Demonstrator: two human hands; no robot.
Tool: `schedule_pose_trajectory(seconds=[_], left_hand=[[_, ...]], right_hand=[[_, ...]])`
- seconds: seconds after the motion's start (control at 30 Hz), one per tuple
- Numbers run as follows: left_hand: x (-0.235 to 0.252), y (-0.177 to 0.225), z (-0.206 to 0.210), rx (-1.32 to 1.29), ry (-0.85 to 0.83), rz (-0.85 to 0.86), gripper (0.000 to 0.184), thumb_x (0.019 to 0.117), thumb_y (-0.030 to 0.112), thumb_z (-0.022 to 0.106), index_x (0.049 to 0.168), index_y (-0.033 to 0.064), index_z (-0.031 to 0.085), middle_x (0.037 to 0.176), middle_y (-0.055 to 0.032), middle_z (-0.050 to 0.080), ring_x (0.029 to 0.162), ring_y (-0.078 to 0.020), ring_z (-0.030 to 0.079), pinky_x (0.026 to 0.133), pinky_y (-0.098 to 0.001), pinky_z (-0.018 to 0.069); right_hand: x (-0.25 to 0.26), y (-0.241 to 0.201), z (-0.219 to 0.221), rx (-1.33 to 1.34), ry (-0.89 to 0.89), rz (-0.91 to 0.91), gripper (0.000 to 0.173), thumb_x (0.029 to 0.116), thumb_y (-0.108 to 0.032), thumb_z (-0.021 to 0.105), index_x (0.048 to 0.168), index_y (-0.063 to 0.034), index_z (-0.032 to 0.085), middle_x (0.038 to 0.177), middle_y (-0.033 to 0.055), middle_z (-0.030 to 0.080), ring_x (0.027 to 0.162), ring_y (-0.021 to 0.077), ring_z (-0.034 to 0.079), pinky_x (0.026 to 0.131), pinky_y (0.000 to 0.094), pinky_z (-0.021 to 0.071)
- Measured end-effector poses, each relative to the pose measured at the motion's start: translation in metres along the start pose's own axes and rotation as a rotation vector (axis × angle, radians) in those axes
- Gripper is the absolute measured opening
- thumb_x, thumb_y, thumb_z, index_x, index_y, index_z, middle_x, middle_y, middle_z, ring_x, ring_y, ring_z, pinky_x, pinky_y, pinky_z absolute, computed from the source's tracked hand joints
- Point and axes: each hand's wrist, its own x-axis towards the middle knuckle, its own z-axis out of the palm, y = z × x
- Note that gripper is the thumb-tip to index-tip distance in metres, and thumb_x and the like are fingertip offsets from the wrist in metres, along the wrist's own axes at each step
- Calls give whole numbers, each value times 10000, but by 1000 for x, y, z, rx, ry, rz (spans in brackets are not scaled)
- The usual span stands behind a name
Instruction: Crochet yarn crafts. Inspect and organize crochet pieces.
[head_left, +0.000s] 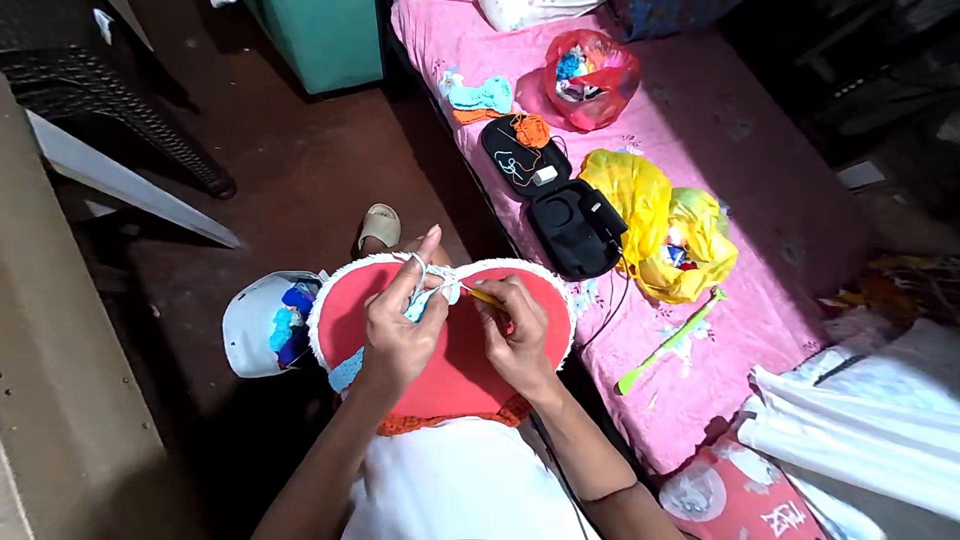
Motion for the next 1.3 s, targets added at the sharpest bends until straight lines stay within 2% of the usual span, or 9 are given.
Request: schedule_pose_trajectory(seconds=[0.1,0.33,0.43,0.6,0.77,0.9,1.07,1.17,1.3], left_hand=[[4,-2,-5,-21,-34,-4,562,865,-21,627,1422,37,583,941,29,721,795,-2,657,710,-153,554],[16,-9,-18,-141,-119,-116,559,844,-11,620,1400,42,603,863,58,709,688,-6,633,616,-158,543],[20,-13,-25,-153,-145,-130,555,833,-25,613,1385,39,616,865,57,700,721,-11,639,656,-159,549],[20,-17,-26,-76,-167,-103,646,840,4,634,1475,80,541,851,54,706,696,-11,640,631,-157,549],[23,-21,-28,-242,-147,-178,648,826,-64,614,1463,25,534,966,6,724,698,-24,637,629,-157,547],[22,-23,-32,-309,-149,-216,641,829,-68,613,1458,24,540,807,19,686,613,-34,607,570,-150,525],[17,-23,-33,-331,-147,-249,639,834,-63,624,1457,60,556,810,18,693,641,-39,622,592,-153,532],[10,-22,-25,-257,-119,-191,644,840,-42,639,1467,74,548,859,42,697,715,-24,642,654,-157,550],[4,-26,-13,-170,-78,-135,619,858,-12,634,1466,66,547,888,33,697,725,-21,637,660,-163,551]], right_hand=[[-1,1,0,-42,-22,-19,136,914,-21,628,993,40,721,828,103,655,726,92,613,663,187,527],[3,10,-3,-13,-105,-40,134,933,-22,616,981,35,727,831,99,655,726,85,607,657,182,521],[4,11,-4,20,-145,-7,136,942,-27,613,989,39,723,843,98,653,724,69,595,652,166,509],[5,11,-4,73,-168,35,135,943,-22,619,993,54,720,872,102,661,784,51,624,722,150,535],[8,12,-4,62,-183,6,125,943,-22,618,982,41,719,858,97,655,753,51,602,681,149,512],[10,11,-4,83,-203,4,123,949,-29,614,973,41,713,858,94,656,762,45,599,689,146,508],[10,6,-4,472,-228,352,114,909,27,645,1005,32,706,919,33,673,824,18,638,744,170,561],[14,3,-3,836,-274,672,205,913,25,617,1097,-27,692,896,-3,691,657,-34,533,565,141,427],[17,0,3,928,-273,776,295,947,17,580,1218,2,693,945,43,697,611,-37,477,523,137,374]])
